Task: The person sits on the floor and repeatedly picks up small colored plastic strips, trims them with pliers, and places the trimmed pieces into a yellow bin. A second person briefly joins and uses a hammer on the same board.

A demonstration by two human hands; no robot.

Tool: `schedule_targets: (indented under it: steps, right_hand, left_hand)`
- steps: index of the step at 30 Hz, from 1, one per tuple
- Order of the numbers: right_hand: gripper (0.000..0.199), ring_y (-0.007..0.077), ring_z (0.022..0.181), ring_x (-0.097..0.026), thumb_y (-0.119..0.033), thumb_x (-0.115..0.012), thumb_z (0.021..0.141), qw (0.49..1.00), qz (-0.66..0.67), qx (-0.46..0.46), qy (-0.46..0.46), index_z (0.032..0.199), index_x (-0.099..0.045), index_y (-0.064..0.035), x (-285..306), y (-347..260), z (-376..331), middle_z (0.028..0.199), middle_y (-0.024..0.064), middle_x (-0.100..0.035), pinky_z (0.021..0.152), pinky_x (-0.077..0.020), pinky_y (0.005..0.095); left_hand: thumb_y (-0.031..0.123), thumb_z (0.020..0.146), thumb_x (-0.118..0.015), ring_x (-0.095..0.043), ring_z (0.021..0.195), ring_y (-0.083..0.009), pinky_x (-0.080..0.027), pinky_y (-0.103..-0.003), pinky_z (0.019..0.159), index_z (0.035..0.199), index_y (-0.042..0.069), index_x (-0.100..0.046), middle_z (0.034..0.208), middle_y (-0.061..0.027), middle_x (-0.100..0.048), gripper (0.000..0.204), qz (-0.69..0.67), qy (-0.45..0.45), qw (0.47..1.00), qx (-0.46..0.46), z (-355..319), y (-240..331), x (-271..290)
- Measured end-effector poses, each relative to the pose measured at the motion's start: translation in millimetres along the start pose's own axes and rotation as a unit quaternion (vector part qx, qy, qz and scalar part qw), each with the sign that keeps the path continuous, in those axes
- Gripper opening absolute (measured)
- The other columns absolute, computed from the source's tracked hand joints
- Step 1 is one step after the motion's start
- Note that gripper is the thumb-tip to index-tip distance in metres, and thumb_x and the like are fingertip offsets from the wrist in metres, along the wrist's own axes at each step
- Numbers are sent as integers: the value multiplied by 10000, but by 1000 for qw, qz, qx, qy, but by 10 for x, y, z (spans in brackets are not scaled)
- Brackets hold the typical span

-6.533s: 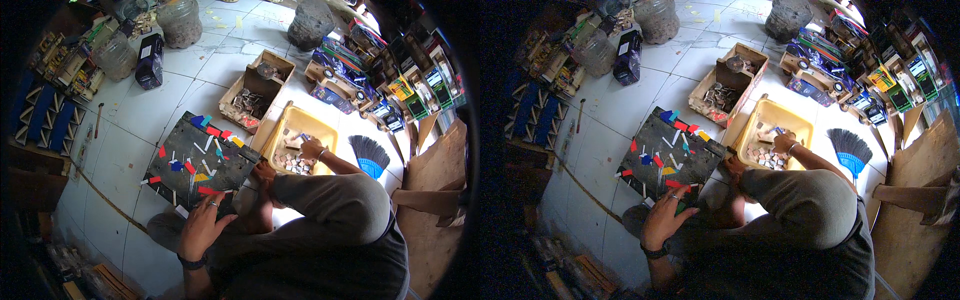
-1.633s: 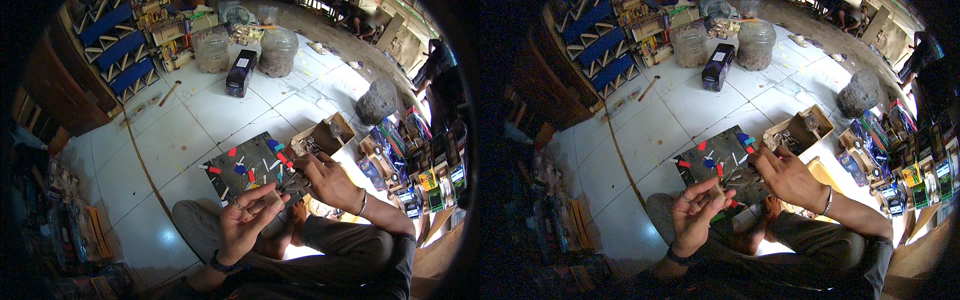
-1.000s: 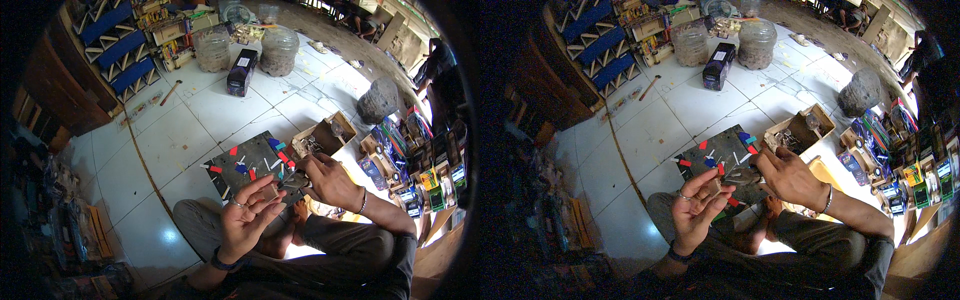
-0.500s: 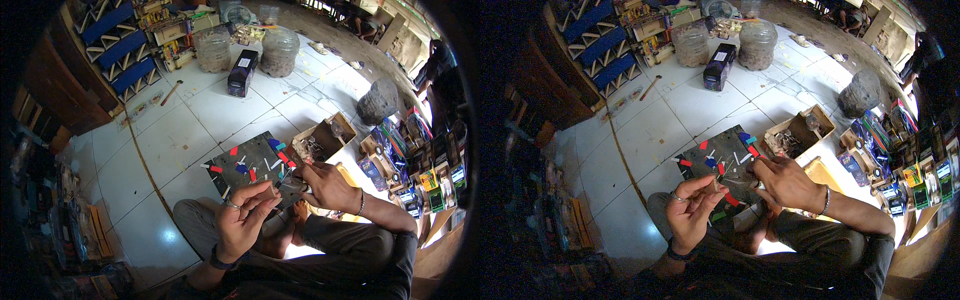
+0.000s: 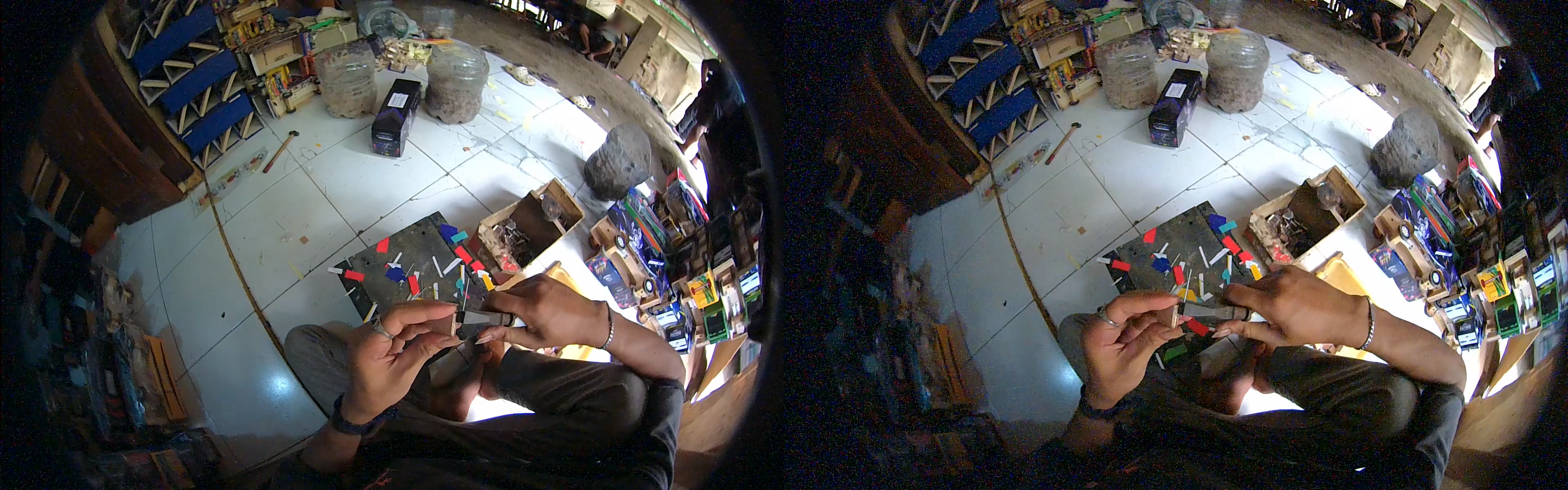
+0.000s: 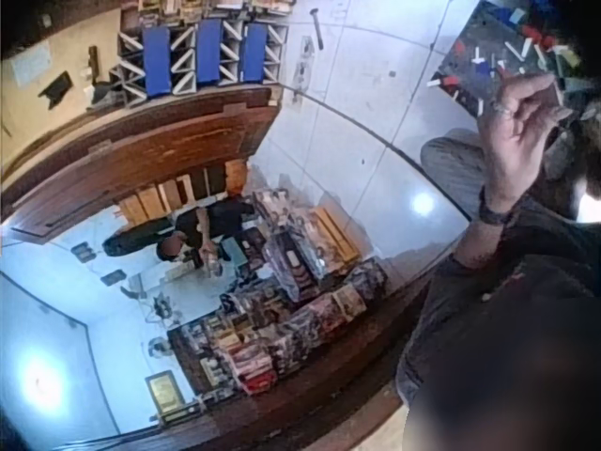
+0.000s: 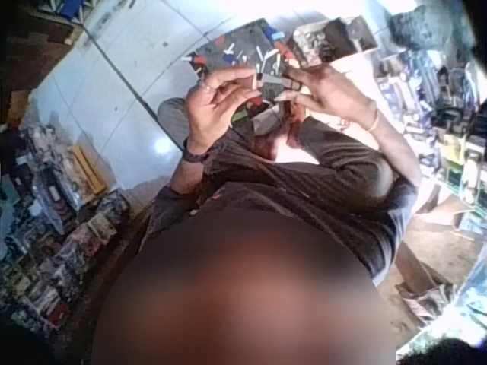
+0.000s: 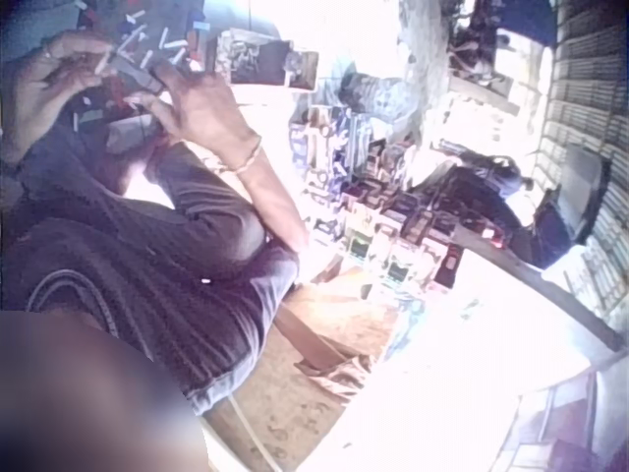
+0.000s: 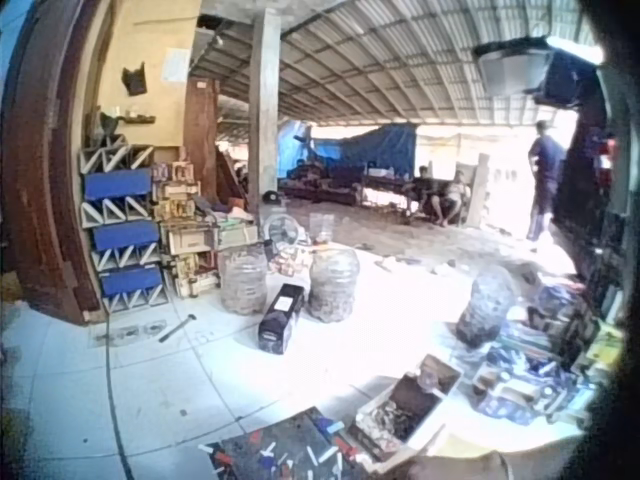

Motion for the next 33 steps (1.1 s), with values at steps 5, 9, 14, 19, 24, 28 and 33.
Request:
schedule_targets:
  steps: [5, 9, 14, 19, 24, 28, 33]
  right_hand:
    - [531, 372, 685, -676, -474, -632, 995, 999, 5, 0, -50, 1223, -635, 6, 39, 8, -48, 697, 186, -655, 667, -539, 451]
    - [548, 374, 710, -687, -501, -605, 1002, 997, -45, -25, -60, 1226, -647, -2, 39, 27, -55, 691, 180, -658, 685, -547, 455]
    - [476, 377, 791, -695, -448, -627, 970, 997, -62, -28, -27, 1195, -608, -30, 126, 26, -72, 873, 176, -699, 722, -558, 470]
    - [425, 400, 952, -693, -323, -682, 917, 989, -110, -88, -47, 1214, -577, -37, 126, 158, -116, 1109, 183, -702, 834, -560, 479]
    - [388, 387, 986, -694, -292, -680, 915, 986, -140, -86, 27, 1189, -577, -37, 220, 175, -120, 1103, 161, -700, 846, -559, 474]
    - [349, 373, 984, -703, -257, -692, 910, 985, -137, -100, 44, 1164, -592, -40, 243, 196, -118, 1059, 168, -705, 837, -562, 459]
    - [316, 379, 933, -712, -218, -694, 908, 981, -145, -109, 65, 1149, -598, -38, 284, 175, -102, 963, 186, -710, 815, -566, 451]
  left_hand:
    - [-147, 931, -649, -694, 1140, -261, -599, -379, 984, 1249, -42, -609, 1237, -149, -661, 337, 4, -43, 999, 15, 7, -40, -50]
    - [-127, 937, -655, -697, 1144, -280, -601, -380, 981, 1253, -38, -611, 1256, -163, -656, 331, 9, -36, 999, 33, 3, -140, -49]
    - [-85, 919, -709, -703, 1121, -198, -599, -317, 962, 1261, -34, -650, 1268, -148, -687, 350, 29, -68, 997, -20, 48, -77, -46]
    - [-104, 879, -736, -726, 1074, -258, -619, -353, 904, 1201, -4, -682, 1239, -186, -701, 342, 153, -71, 984, -64, 75, 61, -27]
    - [-56, 826, -813, -745, 1008, -223, -614, -334, 838, 1161, 32, -714, 1167, -152, -741, 360, 270, -50, 956, -105, 81, 194, -63]
    - [-11, 796, -854, -754, 977, -219, -607, -333, 818, 1129, 54, -729, 1116, -129, -758, 361, 312, -32, 940, -134, 94, 265, -96]
    - [11, 793, -861, -760, 956, -230, -606, -326, 821, 1115, 71, -738, 1102, -116, -761, 350, 333, -34, 932, -137, 105, 270, -127]
Point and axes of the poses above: each hand's wrist, its own z-axis towards the middle knuckle, its own x-axis out of the back of the hand, y = z × x, the point moved 8 cm from there along z, towards the middle knuckle
